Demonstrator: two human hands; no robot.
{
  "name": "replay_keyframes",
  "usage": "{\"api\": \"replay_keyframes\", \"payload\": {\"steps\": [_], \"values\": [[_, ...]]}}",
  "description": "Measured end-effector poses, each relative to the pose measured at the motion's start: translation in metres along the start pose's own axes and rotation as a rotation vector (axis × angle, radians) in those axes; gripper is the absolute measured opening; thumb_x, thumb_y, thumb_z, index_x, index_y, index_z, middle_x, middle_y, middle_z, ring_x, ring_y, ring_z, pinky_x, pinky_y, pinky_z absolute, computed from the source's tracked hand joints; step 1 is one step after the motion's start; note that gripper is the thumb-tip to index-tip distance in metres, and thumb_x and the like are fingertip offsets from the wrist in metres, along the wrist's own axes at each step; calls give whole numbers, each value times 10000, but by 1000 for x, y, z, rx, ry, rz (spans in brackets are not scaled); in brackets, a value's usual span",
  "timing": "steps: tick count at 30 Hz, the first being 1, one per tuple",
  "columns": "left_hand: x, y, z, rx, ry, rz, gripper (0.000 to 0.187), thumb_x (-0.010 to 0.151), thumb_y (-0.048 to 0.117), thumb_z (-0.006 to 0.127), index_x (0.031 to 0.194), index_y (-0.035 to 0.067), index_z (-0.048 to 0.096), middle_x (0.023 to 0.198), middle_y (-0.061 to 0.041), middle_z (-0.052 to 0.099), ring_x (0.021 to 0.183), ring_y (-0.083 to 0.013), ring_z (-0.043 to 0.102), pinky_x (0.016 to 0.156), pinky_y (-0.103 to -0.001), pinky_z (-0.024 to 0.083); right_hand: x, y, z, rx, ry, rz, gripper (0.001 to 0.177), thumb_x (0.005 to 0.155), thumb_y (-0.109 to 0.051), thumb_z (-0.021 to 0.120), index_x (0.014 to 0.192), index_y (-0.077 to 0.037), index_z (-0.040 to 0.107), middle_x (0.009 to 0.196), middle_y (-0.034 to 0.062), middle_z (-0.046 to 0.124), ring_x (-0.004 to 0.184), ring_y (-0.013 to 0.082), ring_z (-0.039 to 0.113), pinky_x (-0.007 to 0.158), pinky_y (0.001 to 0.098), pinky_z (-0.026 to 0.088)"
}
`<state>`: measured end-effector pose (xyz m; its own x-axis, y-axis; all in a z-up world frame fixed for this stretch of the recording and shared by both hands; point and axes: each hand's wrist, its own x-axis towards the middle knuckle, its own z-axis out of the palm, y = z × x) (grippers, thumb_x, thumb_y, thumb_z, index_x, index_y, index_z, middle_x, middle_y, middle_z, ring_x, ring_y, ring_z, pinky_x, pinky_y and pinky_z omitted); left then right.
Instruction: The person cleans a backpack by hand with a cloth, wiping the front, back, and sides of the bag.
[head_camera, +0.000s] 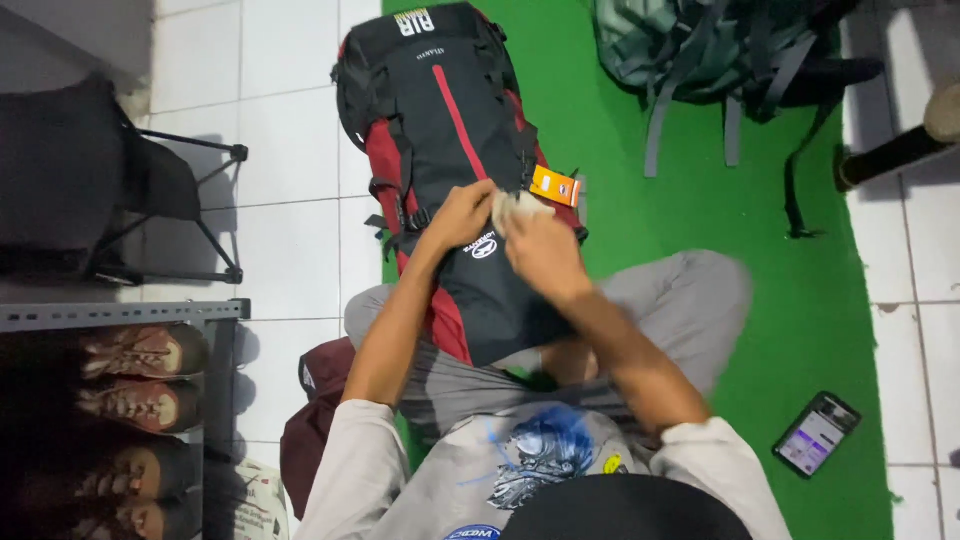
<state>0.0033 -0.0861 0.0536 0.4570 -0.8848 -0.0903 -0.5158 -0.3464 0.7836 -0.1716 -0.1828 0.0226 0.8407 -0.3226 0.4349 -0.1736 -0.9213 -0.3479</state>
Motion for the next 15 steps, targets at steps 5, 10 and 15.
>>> {"api": "replay_keyframes", "payload": {"steps": [5, 10, 15], "values": [[17, -4, -15, 406, -12, 82, 209, 1031, 324, 540, 972, 138, 618, 790, -262, 697, 812, -509, 699, 750, -606, 536, -73, -29, -6, -88, -139, -346, 187, 925, -247, 534, 1024, -122, 632, 938, 78, 578, 809, 313, 559, 684, 424, 476], [48, -11, -16, 474, 138, 100, 256, 1064, 388, 487, 970, 161, 560, 699, -234, 653, 761, -498, 706, 712, -577, 548, -117, -18, -45, 12, -585, -252, 252, 822, -419, 626, 920, -196, 690, 857, 11, 650, 800, 255, 669, 628, 419, 551], [81, -50, -15, 366, 194, 29, 300, 1039, 465, 562, 900, 201, 595, 633, -120, 631, 709, -415, 703, 700, -503, 542, -41, -15, -113, 164, -343, -71, 249, 889, -401, 716, 863, -154, 730, 853, 88, 689, 837, 326, 704, 704, 459, 571]]}}
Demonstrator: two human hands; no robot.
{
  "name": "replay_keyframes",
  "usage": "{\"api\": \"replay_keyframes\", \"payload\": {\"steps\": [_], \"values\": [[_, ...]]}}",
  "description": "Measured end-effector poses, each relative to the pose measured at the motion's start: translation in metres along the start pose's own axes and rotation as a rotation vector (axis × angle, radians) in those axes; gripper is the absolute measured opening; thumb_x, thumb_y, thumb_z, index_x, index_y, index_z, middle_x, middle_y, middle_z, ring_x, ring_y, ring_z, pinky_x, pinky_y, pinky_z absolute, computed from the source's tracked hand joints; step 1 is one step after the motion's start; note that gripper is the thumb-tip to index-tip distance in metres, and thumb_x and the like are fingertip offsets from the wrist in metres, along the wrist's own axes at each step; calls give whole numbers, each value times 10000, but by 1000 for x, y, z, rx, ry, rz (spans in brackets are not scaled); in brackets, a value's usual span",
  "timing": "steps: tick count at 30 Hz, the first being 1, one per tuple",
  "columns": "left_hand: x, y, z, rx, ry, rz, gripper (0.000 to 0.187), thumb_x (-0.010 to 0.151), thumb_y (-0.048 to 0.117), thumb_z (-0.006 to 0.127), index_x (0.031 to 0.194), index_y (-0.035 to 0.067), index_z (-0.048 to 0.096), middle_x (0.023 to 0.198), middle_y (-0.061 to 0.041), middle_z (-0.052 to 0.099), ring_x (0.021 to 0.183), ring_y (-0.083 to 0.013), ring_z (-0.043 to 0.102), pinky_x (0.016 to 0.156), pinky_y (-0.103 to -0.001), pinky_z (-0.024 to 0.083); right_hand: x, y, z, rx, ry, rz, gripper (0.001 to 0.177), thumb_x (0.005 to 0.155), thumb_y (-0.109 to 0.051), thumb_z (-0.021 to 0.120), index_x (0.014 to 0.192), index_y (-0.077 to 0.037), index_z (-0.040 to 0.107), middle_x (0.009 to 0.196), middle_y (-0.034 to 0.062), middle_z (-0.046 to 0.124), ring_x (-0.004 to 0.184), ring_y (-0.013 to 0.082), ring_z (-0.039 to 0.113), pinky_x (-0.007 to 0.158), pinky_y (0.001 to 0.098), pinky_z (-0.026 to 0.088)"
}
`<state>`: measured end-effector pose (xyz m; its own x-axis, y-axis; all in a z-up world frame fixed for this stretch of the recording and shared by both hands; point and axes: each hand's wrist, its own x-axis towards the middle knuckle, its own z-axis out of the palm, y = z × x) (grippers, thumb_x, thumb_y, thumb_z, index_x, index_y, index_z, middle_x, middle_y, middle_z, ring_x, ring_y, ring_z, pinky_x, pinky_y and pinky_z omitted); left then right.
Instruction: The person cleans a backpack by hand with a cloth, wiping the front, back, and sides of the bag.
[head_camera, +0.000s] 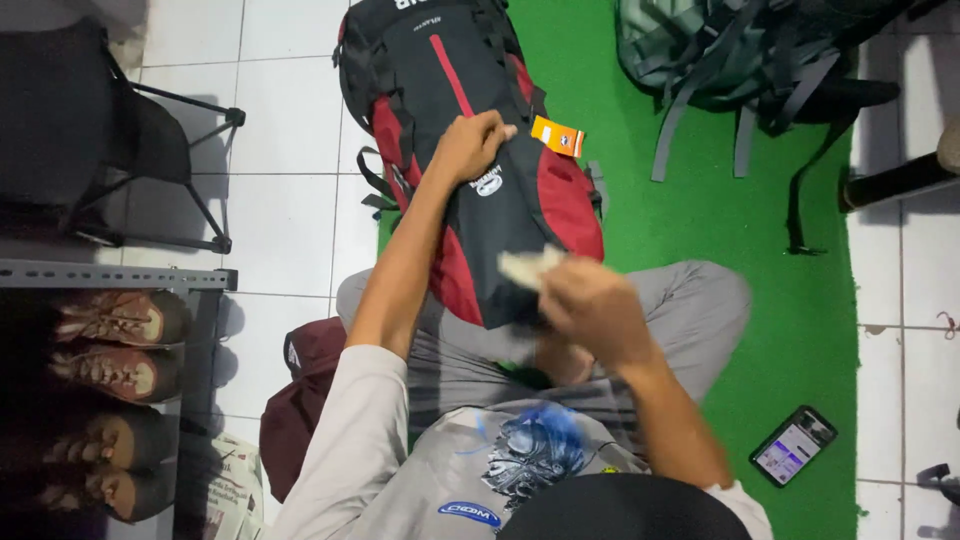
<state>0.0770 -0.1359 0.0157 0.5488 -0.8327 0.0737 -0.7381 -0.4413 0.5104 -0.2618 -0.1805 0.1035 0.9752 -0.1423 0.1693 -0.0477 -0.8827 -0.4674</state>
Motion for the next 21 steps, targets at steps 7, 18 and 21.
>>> {"api": "replay_keyframes", "payload": {"steps": [7, 18, 21], "values": [[5, -29, 9, -364, -274, -54, 299, 922, 355, 739, 783, 97, 682, 575, -78, 575, 659, -279, 600, 680, -408, 474, 107, 7, 61, -232, 423, -164, 266, 871, -194, 684, 1127, -221, 755, 1204, 33, 724, 860, 247, 703, 662, 365, 579], [-6, -18, 13, -395, -147, 9, 277, 887, 331, 789, 762, 100, 700, 560, -92, 584, 620, -291, 620, 655, -391, 492, -48, -17, 104, -321, 239, -120, 446, 782, -242, 708, 1216, -142, 719, 1152, 105, 681, 794, 270, 645, 672, 367, 561], [-20, -2, -18, -399, -100, 11, 289, 895, 360, 785, 778, 113, 692, 535, -58, 569, 598, -257, 630, 634, -371, 490, -61, -11, 84, -126, 54, 100, 258, 803, -355, 697, 1041, -286, 766, 1040, -18, 709, 805, 251, 715, 634, 366, 581]]}}
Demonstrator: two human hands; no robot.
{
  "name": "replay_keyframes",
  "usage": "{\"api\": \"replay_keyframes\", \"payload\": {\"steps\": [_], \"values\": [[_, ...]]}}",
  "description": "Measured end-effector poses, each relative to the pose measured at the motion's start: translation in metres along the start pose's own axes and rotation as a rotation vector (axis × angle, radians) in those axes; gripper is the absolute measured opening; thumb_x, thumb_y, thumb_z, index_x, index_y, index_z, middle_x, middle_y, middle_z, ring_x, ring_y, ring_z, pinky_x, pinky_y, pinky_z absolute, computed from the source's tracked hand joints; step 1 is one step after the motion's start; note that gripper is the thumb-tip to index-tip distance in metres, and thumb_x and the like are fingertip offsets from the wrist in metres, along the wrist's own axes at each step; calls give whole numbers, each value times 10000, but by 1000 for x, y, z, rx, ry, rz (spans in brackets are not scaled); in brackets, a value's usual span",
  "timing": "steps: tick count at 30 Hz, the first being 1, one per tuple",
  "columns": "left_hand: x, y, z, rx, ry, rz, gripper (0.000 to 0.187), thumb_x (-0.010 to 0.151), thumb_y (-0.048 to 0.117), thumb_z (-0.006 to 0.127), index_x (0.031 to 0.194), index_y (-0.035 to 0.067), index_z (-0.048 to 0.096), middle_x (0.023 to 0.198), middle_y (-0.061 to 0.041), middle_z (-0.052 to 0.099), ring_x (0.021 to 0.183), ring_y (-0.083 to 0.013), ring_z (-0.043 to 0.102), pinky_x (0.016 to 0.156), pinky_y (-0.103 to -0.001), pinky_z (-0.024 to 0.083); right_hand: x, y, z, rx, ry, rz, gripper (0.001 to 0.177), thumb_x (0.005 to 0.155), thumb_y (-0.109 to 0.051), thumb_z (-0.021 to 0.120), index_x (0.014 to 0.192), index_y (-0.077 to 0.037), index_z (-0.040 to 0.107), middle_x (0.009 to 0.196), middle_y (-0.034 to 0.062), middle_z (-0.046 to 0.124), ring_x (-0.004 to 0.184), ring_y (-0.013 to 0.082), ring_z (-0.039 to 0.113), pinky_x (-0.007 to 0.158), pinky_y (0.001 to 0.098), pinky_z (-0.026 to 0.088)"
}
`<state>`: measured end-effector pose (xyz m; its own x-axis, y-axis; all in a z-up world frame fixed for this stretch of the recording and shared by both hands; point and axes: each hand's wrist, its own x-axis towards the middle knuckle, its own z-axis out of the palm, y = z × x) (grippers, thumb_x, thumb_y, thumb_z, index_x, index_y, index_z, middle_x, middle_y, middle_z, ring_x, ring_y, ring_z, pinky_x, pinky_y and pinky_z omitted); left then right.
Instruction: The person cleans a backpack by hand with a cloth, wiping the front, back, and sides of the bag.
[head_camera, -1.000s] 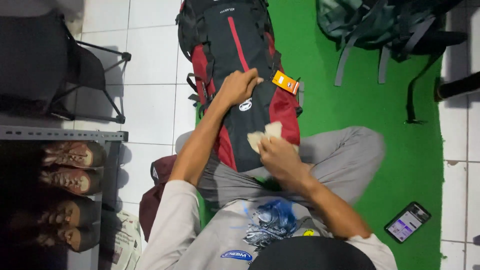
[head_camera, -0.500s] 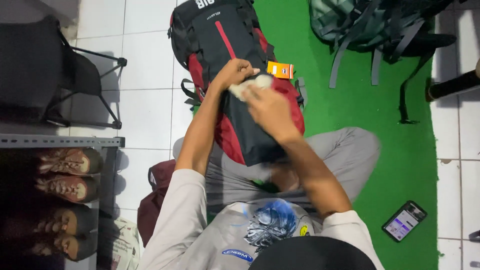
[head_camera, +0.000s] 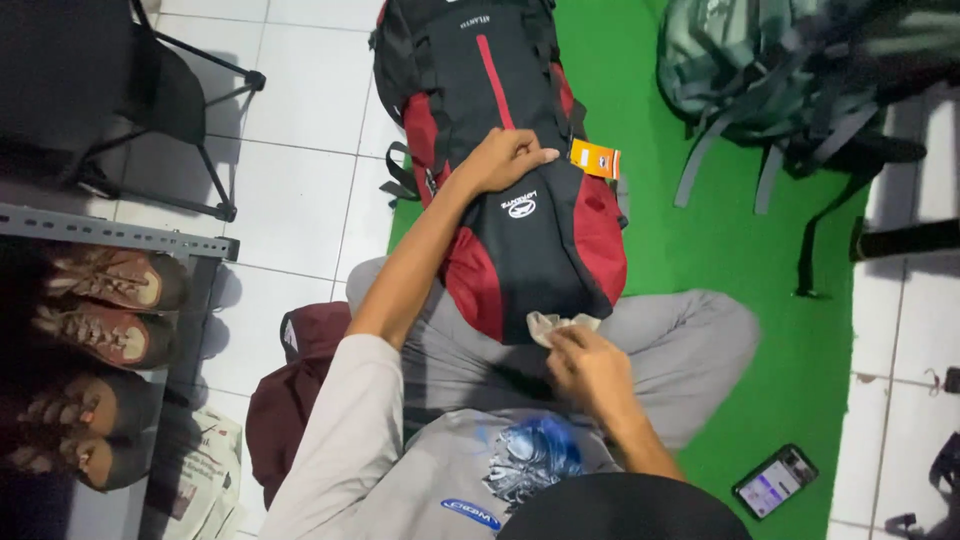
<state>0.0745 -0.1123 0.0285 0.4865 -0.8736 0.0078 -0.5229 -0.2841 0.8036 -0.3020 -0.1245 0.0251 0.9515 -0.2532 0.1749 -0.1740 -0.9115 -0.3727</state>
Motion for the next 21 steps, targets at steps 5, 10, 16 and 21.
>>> {"api": "replay_keyframes", "payload": {"steps": [5, 10, 16, 21], "values": [[-59, 6, -56, 130, -143, -176, 542, 1035, 508, 473, 797, 67, 678, 782, -202, 711, 858, -434, 701, 793, -511, 502, 84, -12, -37, 61, 504, -197, 342, 910, -217, 694, 1248, -190, 735, 1185, 101, 679, 994, 287, 704, 871, 368, 562], [-90, -27, -54, 27, -132, -44, 287, 1025, 295, 529, 900, 51, 614, 823, -219, 661, 856, -404, 663, 787, -500, 482, 189, -46, 10, -45, 510, -420, 242, 875, -202, 684, 1104, -199, 761, 1134, 104, 696, 823, 266, 686, 700, 378, 556], [-97, -45, -12, 432, 27, -90, 346, 1108, 448, 344, 1018, 163, 520, 705, -207, 660, 790, -445, 707, 747, -550, 511, 172, -29, 42, -99, 240, -404, 340, 829, -242, 676, 1147, -145, 751, 1072, 145, 645, 749, 315, 643, 623, 420, 539], [-95, -30, -21, 228, 120, -16, 309, 1117, 381, 388, 986, 150, 547, 760, -165, 715, 799, -428, 717, 708, -515, 529, 111, -30, 16, -120, 291, -271, 268, 858, -271, 615, 1084, -249, 757, 1003, 37, 635, 718, 226, 637, 590, 317, 511]]}}
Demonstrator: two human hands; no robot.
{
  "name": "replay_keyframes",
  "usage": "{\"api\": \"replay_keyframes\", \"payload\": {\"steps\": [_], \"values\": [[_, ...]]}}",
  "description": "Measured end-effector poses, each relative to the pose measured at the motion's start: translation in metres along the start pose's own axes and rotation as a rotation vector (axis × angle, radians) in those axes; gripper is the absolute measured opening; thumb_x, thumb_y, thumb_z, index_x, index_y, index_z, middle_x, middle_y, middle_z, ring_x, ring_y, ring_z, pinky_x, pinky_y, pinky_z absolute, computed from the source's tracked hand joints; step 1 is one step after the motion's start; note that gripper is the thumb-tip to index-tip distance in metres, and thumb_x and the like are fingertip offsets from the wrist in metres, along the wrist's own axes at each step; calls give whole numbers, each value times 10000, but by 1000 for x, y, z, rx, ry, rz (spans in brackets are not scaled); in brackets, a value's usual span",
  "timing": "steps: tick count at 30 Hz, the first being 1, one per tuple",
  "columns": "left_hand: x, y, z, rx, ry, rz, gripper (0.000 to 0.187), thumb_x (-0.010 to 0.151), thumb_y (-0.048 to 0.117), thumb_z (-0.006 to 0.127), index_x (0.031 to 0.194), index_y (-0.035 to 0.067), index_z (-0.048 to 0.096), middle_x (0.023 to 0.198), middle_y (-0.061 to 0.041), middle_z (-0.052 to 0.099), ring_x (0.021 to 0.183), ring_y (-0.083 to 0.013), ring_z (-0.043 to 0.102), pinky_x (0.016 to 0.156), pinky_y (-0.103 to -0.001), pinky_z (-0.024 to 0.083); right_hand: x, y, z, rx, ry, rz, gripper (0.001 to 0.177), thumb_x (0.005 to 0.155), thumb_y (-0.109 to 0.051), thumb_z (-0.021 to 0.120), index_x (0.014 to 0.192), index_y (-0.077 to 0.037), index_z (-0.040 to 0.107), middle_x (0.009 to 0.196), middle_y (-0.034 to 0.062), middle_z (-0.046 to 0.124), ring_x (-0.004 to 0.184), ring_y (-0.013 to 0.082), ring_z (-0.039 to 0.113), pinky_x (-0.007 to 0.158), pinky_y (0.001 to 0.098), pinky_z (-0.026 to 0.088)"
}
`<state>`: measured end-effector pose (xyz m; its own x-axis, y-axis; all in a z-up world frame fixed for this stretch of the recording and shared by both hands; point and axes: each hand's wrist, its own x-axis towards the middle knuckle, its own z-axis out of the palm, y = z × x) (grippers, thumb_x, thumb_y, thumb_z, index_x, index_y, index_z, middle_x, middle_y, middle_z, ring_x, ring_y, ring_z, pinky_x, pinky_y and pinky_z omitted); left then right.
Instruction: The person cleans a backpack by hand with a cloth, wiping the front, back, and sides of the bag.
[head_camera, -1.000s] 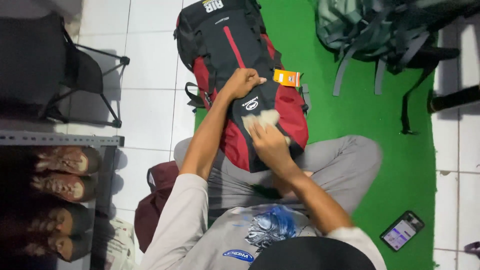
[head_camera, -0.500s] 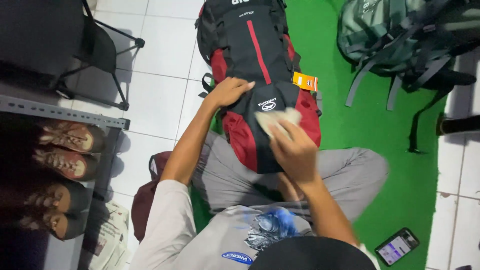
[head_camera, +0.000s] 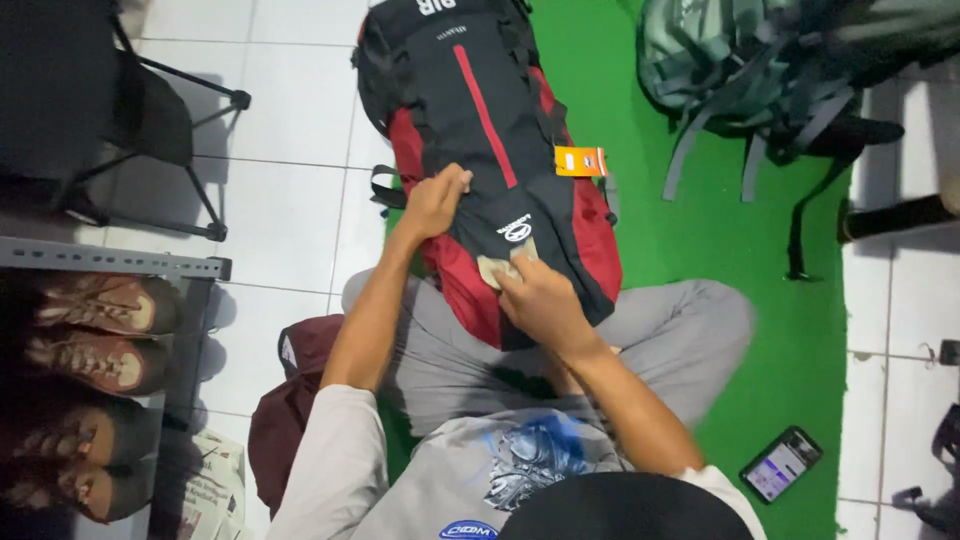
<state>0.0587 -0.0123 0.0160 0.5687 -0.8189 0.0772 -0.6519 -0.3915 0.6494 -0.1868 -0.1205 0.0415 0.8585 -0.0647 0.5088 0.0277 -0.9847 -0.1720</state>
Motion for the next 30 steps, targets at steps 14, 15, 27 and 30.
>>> {"api": "replay_keyframes", "payload": {"steps": [14, 15, 27, 30], "values": [[39, 122, -27, 228, -264, -268, 792, 926, 825, 429, 809, 81, 673, 810, -254, 723, 939, -483, 704, 849, -549, 500, -95, 17, -56, 53, 102, 213, 393, 827, -250, 734, 1217, -295, 737, 1048, 42, 675, 906, 247, 706, 789, 326, 574], [51, 116, -6, 230, -268, -262, 792, 926, 825, 429, 809, 81, 673, 810, -254, 723, 939, -483, 704, 849, -549, 500, -71, 19, -54, 49, 104, 219, 393, 827, -250, 734, 1217, -295, 737, 1048, 42, 675, 906, 247, 706, 789, 326, 574], [73, 64, 88, 251, -74, -92, 373, 992, 533, 594, 1039, 167, 543, 822, -207, 693, 872, -447, 723, 779, -555, 552, -68, 26, -3, -262, 5, 230, 367, 801, -251, 606, 1148, -183, 702, 961, 45, 616, 707, 226, 569, 546, 336, 487], [83, 63, 82, 209, 34, -32, 356, 995, 510, 615, 1016, 161, 546, 787, -213, 711, 816, -457, 729, 746, -566, 557, -116, 13, -25, -101, -86, 207, 354, 872, -279, 595, 1154, -88, 693, 1097, 151, 644, 811, 308, 623, 620, 391, 514]]}}
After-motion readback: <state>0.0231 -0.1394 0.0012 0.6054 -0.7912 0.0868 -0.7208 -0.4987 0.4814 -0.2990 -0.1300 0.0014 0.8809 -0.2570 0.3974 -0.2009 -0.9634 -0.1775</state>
